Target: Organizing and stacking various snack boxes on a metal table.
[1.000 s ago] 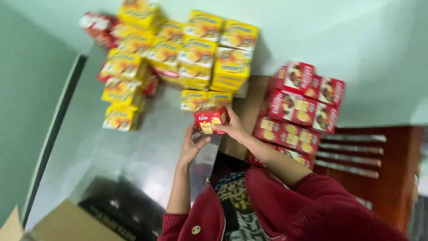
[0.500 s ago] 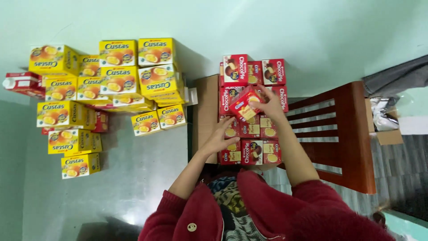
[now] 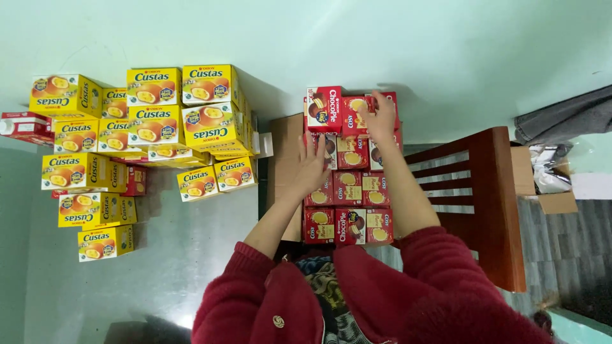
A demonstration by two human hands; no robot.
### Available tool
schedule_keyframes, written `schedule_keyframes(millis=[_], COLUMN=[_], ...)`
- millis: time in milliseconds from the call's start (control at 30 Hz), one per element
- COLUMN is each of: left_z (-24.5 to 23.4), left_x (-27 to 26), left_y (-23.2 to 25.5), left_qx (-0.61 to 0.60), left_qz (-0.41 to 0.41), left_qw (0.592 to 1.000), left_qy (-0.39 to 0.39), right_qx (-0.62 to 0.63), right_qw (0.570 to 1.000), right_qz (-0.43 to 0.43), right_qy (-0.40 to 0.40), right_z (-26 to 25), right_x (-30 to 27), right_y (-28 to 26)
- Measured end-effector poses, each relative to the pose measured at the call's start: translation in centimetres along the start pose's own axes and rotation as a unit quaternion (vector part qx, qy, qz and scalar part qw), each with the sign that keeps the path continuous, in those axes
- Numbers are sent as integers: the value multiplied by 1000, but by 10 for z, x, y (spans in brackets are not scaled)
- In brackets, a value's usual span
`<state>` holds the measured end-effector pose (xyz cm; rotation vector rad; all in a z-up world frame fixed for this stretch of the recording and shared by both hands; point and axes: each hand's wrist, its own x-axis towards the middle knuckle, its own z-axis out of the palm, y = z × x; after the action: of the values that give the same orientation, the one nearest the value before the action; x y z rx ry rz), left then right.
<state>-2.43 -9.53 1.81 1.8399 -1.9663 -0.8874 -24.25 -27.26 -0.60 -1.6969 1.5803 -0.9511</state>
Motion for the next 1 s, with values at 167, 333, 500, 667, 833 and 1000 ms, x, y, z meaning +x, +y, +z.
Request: schedule_keyframes(millis=[167,333,500,667,833,1000], left_z=[-27,-15,7,-10,-24,0], left_x=[7,18,26,4,-37,-84], left_y=[19,8,-13,-14,-35,-129], left_qx=[70,77,81,102,61,-6], left_qz=[-21,-36,-22,-24,-44,-108], left_qw=[997,995,996,994,997,994], left_qy=[3,-47,-10,-5,8,21], right_qx=[-124,-187,-203,-271,-267,-230], right_qw=[986,978,972,955,954,930], right_qz=[62,37,-49,-47,-123,-284], right_qy=[-91,-88,-107,-109,-50,-30], right_z=[-12,0,11,17,41,110], right_x=[-59,-64,-49,-58,-81,-104], right_y=[-94,-94,-56,-71,-123,-125])
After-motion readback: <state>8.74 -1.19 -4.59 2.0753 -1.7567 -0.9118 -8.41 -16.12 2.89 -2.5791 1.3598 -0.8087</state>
